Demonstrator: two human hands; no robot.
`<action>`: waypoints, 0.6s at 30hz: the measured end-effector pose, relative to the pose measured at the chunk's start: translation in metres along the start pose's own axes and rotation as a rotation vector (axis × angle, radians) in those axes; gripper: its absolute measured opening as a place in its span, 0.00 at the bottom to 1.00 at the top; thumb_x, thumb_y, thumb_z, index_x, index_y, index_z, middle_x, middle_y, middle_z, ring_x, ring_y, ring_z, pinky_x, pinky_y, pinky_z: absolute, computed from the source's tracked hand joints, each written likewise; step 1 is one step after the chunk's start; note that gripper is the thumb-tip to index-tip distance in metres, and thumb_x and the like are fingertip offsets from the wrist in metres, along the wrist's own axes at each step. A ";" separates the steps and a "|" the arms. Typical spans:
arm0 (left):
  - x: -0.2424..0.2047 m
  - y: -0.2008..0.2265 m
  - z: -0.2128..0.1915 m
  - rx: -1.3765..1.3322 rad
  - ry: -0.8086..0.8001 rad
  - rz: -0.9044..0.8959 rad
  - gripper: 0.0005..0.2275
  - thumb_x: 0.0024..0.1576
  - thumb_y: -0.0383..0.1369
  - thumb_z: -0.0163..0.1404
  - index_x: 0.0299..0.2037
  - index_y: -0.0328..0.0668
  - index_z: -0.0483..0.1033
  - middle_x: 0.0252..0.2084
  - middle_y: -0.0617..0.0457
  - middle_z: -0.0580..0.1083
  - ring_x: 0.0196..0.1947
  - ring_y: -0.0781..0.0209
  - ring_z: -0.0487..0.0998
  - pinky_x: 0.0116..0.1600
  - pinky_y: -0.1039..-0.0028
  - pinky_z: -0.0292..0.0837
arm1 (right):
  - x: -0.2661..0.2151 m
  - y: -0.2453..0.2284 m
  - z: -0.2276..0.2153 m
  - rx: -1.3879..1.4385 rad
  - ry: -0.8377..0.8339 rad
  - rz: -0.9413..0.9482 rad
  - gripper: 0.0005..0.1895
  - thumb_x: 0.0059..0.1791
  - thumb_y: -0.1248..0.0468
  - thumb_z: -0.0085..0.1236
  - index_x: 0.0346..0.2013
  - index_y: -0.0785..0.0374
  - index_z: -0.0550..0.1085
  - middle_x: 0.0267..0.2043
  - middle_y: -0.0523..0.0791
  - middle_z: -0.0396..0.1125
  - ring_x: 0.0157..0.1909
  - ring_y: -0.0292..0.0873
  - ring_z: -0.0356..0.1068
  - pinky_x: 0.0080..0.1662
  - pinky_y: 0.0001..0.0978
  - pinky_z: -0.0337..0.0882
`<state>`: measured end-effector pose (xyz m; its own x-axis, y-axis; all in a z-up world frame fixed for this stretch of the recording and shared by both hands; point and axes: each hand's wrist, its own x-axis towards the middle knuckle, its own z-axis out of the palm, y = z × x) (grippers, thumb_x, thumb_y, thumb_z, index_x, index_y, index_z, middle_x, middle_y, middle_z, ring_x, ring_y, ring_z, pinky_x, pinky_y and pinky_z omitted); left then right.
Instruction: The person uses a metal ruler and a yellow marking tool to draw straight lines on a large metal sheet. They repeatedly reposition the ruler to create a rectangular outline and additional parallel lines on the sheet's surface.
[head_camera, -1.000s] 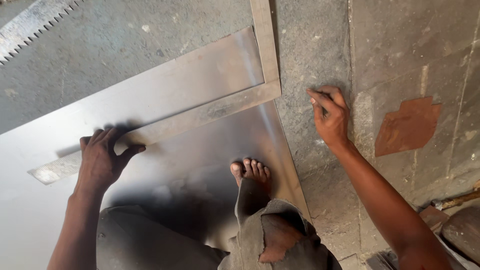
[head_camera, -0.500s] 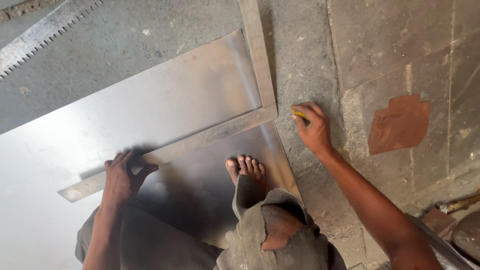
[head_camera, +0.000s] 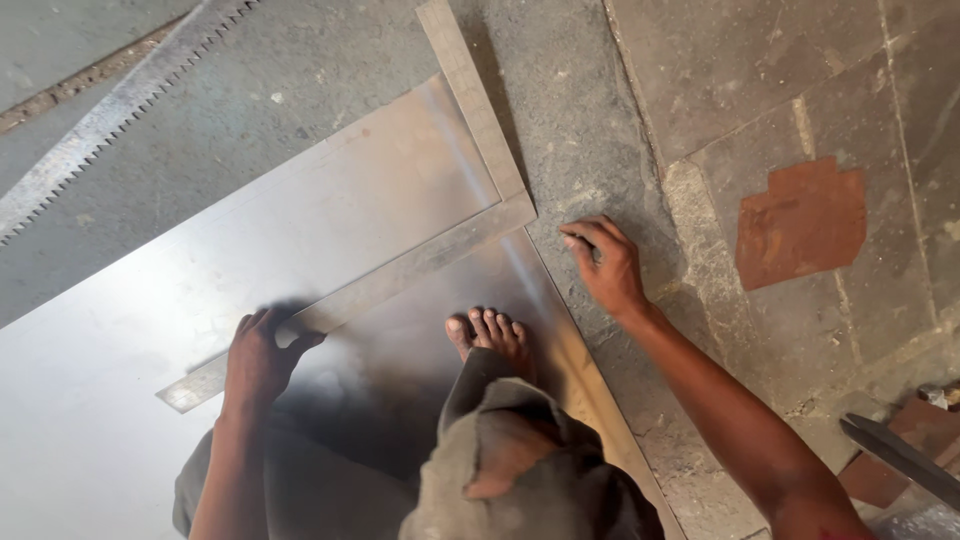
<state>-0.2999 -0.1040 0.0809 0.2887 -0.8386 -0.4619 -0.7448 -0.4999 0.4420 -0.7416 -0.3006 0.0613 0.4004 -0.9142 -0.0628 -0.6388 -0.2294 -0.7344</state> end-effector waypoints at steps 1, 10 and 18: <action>0.006 -0.001 -0.002 -0.017 -0.001 0.025 0.21 0.47 0.40 0.65 0.49 0.41 0.81 0.48 0.45 0.79 0.51 0.42 0.74 0.56 0.55 0.72 | 0.004 -0.009 -0.008 0.006 -0.009 0.015 0.08 0.55 0.70 0.55 0.48 0.63 0.78 0.48 0.48 0.74 0.51 0.44 0.74 0.51 0.35 0.75; 0.009 -0.045 0.022 -0.031 -0.070 0.075 0.25 0.46 0.40 0.67 0.52 0.38 0.78 0.54 0.42 0.77 0.58 0.38 0.72 0.61 0.53 0.69 | -0.079 -0.223 -0.208 0.435 -0.715 0.313 0.33 0.49 0.40 0.52 0.51 0.67 0.78 0.42 0.51 0.71 0.47 0.49 0.68 0.49 0.46 0.75; 0.013 -0.062 0.052 0.143 0.011 0.053 0.31 0.48 0.47 0.68 0.55 0.33 0.74 0.54 0.37 0.75 0.58 0.37 0.71 0.61 0.53 0.69 | -0.254 -0.190 -0.162 -0.310 -0.595 0.442 0.30 0.51 0.43 0.50 0.54 0.64 0.78 0.43 0.49 0.73 0.45 0.47 0.70 0.48 0.44 0.76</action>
<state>-0.2818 -0.0726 0.0076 0.2526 -0.8659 -0.4316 -0.8372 -0.4193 0.3511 -0.8288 -0.0790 0.3265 0.2952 -0.6308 -0.7176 -0.9384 -0.0501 -0.3419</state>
